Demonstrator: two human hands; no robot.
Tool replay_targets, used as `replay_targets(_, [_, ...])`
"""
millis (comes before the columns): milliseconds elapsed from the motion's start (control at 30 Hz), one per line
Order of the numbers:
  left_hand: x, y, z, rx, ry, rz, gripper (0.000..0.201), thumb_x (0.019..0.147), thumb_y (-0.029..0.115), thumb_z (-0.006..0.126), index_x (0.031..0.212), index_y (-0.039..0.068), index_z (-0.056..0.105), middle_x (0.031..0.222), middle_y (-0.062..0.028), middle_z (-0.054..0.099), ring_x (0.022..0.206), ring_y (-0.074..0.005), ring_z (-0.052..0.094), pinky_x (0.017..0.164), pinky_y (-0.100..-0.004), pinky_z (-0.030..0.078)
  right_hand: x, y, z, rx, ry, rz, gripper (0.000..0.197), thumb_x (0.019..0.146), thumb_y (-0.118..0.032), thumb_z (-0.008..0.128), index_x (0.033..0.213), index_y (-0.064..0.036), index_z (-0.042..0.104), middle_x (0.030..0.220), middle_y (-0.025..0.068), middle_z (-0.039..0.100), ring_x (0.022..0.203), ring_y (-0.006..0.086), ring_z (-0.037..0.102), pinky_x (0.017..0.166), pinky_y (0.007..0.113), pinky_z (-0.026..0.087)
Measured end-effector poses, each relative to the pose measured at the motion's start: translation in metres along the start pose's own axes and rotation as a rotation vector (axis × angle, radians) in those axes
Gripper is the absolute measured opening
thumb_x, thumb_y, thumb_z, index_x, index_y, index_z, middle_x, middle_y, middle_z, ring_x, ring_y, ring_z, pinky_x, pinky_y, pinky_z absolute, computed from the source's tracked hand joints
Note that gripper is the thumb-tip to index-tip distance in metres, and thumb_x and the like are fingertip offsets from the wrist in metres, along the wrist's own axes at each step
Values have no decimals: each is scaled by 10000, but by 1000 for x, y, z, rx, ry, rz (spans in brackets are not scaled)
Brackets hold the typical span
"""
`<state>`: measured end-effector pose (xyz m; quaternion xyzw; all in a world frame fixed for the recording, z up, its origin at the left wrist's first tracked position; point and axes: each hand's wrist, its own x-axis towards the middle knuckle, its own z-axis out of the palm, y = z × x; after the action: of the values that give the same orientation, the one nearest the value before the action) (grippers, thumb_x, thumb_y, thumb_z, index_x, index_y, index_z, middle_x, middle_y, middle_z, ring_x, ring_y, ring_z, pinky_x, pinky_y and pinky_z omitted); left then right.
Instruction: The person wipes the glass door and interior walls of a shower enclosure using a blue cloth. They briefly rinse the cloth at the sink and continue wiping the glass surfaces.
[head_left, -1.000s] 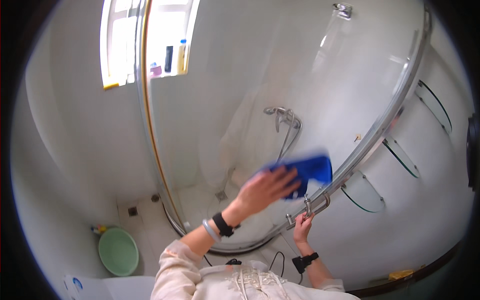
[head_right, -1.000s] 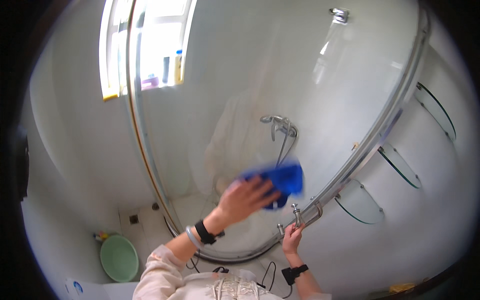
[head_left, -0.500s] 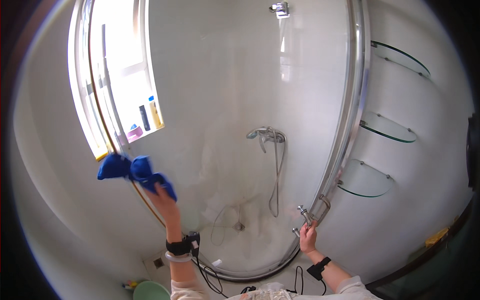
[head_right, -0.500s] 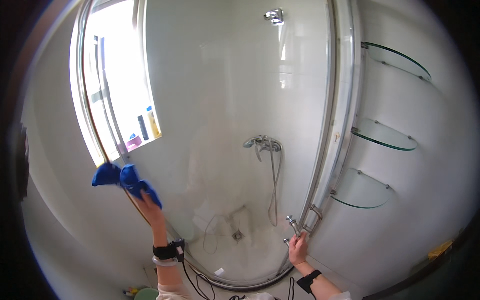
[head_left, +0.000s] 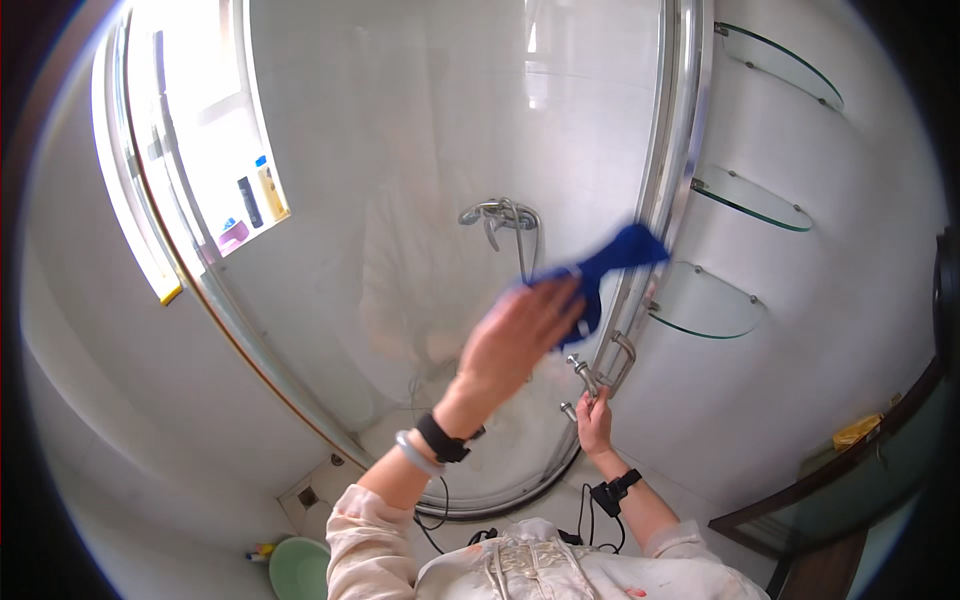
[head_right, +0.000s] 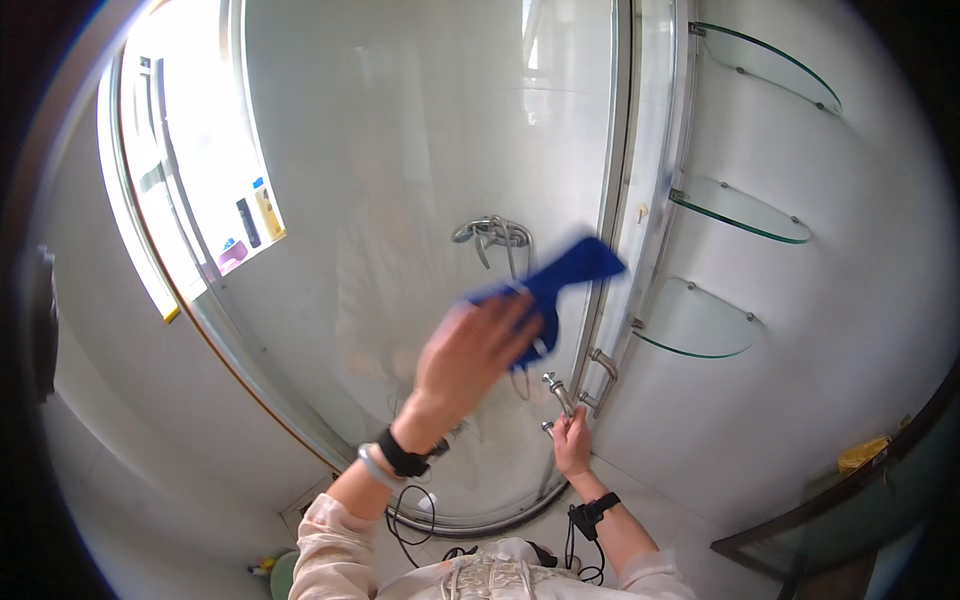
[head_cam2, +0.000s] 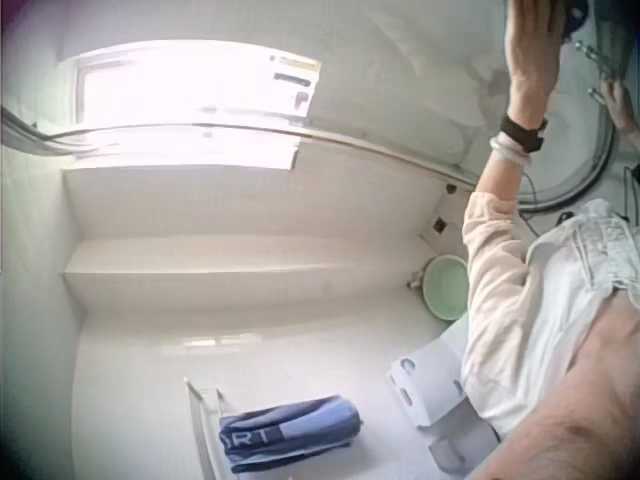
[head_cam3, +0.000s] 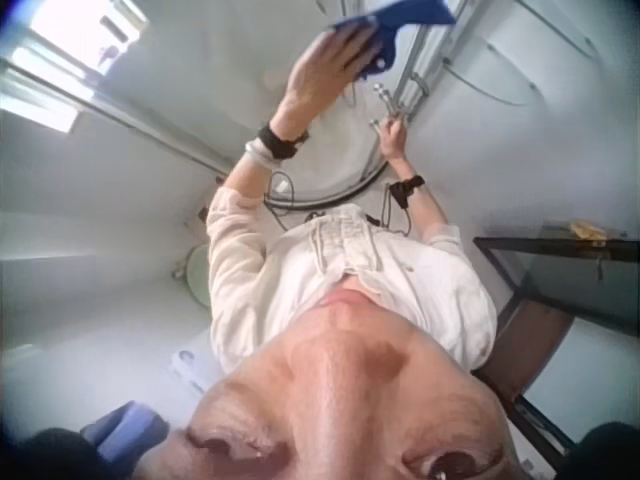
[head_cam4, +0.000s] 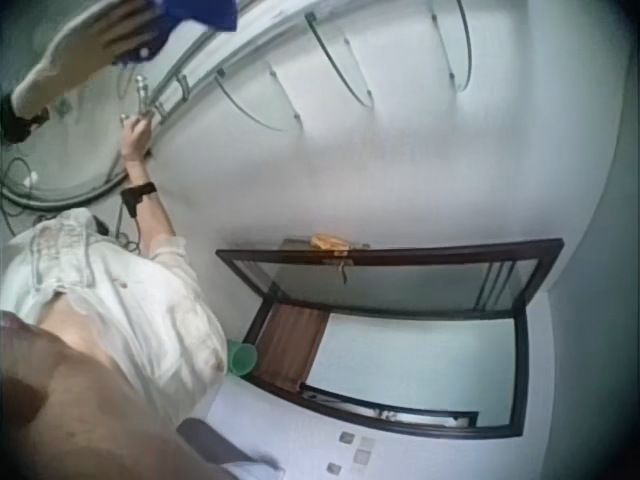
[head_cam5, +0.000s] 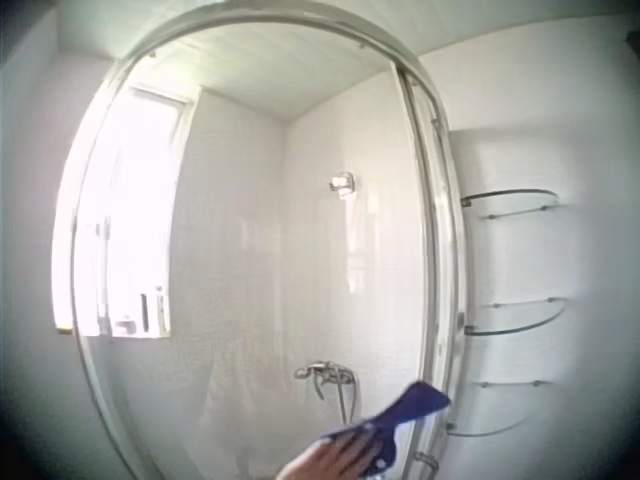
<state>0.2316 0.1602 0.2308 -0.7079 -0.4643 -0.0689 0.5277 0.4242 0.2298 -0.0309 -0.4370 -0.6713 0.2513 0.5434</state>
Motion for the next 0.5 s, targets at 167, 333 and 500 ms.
replay_targets(167, [-31,15,7,-123,-89,150,507,851,186,542,1348,206,442,1405,-21,448,1300,-200,405,1122,-354,261,1,9,1,-126,20,-185,114,918,-115,502,960,-42,425,717,86,524,633,229,542,587,358,441])
replay_targets(333, [-23,-106,-31,-221,322,-355,447,701,247,634,1129,121,624,1157,-133,567,1187,-344,485,1032,-486,373,-2,24,-3,-196,51,-267,106,924,-106,498,960,-54,412,680,60,494,587,184,523,548,332,424])
replay_targets(500, [-110,-158,-5,-635,699,-1025,580,959,227,506,1439,-7,278,1423,-198,374,1280,-303,366,1069,-384,278,-2,14,3,-200,80,-239,97,931,-104,484,967,-47,414,683,56,463,604,180,479,571,335,411])
